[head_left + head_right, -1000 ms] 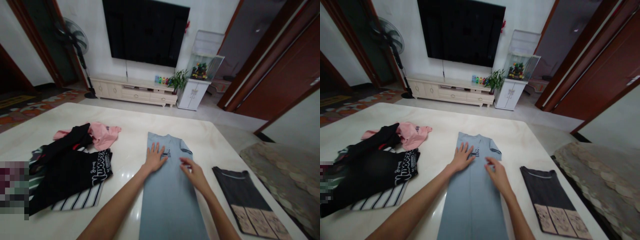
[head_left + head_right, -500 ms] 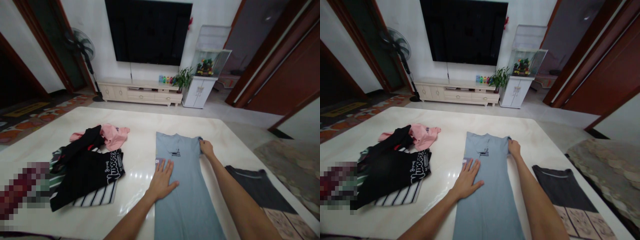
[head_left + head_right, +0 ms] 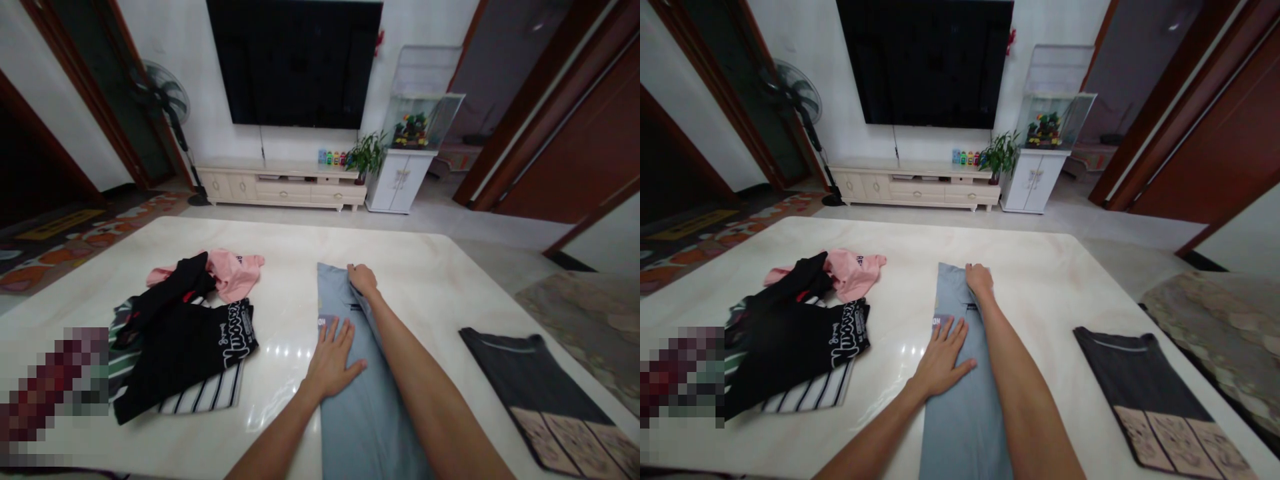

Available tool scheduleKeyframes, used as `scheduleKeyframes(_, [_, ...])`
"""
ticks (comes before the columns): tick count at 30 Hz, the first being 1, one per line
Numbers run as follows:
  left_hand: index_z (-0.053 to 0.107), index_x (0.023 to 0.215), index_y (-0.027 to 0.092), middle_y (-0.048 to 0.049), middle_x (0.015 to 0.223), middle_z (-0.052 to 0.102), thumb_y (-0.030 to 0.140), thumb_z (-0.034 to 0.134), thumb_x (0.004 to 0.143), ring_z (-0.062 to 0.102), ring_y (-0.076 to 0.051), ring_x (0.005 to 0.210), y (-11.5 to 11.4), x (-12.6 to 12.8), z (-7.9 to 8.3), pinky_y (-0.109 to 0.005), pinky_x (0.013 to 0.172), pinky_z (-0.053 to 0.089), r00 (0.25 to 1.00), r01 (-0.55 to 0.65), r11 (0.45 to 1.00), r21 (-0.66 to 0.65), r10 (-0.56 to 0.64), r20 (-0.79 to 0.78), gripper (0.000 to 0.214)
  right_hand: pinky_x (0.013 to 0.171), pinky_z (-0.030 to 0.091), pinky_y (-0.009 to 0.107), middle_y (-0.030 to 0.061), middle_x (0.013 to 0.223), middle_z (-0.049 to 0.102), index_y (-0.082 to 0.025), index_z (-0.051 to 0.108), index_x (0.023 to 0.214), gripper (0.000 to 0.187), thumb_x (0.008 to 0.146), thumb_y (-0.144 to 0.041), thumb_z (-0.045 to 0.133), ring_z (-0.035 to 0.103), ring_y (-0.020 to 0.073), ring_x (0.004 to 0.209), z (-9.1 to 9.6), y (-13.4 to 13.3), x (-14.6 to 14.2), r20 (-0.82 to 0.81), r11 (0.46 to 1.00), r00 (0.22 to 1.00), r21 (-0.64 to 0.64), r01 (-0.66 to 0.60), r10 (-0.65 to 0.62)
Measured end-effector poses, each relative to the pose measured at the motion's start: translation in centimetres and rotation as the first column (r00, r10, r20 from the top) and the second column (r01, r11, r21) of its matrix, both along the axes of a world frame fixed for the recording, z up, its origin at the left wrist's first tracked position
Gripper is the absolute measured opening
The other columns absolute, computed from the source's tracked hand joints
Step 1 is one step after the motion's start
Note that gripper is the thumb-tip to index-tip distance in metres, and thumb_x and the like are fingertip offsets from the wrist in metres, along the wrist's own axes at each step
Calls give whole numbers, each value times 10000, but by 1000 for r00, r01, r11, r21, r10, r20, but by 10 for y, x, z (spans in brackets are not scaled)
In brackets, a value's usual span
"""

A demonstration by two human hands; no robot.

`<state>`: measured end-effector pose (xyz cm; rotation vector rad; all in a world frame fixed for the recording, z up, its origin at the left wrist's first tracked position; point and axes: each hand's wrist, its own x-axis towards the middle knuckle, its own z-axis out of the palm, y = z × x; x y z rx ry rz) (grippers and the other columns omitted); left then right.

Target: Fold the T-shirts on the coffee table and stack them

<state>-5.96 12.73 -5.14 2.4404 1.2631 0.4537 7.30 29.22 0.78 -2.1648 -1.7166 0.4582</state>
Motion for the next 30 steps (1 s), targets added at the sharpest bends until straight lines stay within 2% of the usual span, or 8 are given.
scheduleKeyframes(3, [170, 1430, 197, -59, 1486, 191, 599, 320, 840, 98, -288, 1369, 0, -1, 0, -507, 1101, 139, 1000, 4, 1000, 0, -4, -3, 729, 757, 500, 370, 59, 1082, 575, -161, 526, 1120, 320, 869, -360, 511, 585, 165, 892, 2, -12, -7, -114, 993, 986, 33, -116, 119])
scheduleKeyframes(6, [175, 1429, 200, -58, 1483, 203, 584, 315, 849, 100, -285, 1369, 1, -1, -1, -509, 1103, 117, 1000, 0, 1000, 8, 0, -8, 710, 742, 476, 301, 33, 914, 623, -152, 536, 1071, 304, 926, -360, 368, 598, 131, 817, 11, -52, 19, -163, 980, 968, 95, -177, 191])
scheduleKeyframes(11, [199, 1423, 191, -65, 1481, 217, 583, 326, 846, 124, -294, 1363, 0, 1, -3, -508, 1098, 116, 1000, -10, 999, 31, 10, -15, 710, 654, 420, 258, 20, 725, 624, -172, 580, 828, 210, 795, -372, 523, 585, 155, 695, 7, -178, 83, -123, 975, 968, 56, -214, 220])
scheduleKeyframes(16, [224, 1414, 198, -70, 1475, 241, 566, 365, 842, 141, -294, 1360, 1, 2, -6, -507, 1090, 124, 1000, -16, 998, 59, 17, -26, 695, 617, 394, 248, 22, 791, 631, -205, 538, 830, 142, 755, -326, 532, 591, 163, 711, -26, -280, 91, 65, 975, 974, -49, -215, 218])
scheduleKeyframes(19, [238, 1408, 197, -83, 1472, 247, 552, 393, 837, 146, -293, 1359, -1, 0, -5, -506, 1087, 127, 1000, -16, 998, 61, 17, -24, 690, 651, 407, 257, 55, 869, 654, -197, 532, 903, 137, 806, -215, 436, 624, 180, 792, -31, -303, 78, 232, 988, 960, -28, -152, 154])
scheduleKeyframes(24, [411, 1313, 244, -75, 1444, 316, 405, 491, 831, 189, -293, 1348, -7, 1, 6, -552, 1075, 83, 996, 44, 999, 22, -46, 80, 515, 633, 433, 271, 64, 809, 659, -173, 527, 1002, 216, 852, -181, 371, 643, 202, 772, -10, -318, 51, 369, 988, 921, 37, -152, 127])
scheduleKeyframes(27, [527, 1201, 237, -65, 1383, 418, 265, 565, 788, 307, -250, 1304, -1, 11, 14, -462, 1087, 175, 934, -54, 981, -186, 115, 339, 416, 701, 460, 275, 86, 909, 650, -166, 553, 1026, 322, 771, -49, 396, 621, 208, 875, -7, -332, 33, 409, 963, 884, 46, -267, 225])
scheduleKeyframes(30, [564, 1133, 165, -105, 1226, 557, 208, 514, 827, 481, -221, 1162, 21, 25, 20, -373, 999, 354, 836, -177, 907, -382, 344, 428, 313, 721, 485, 274, 84, 931, 644, -167, 593, 983, 451, 644, 51, 389, 613, 207, 890, -19, -347, 25, 396, 948, 867, -28, -317, 302])
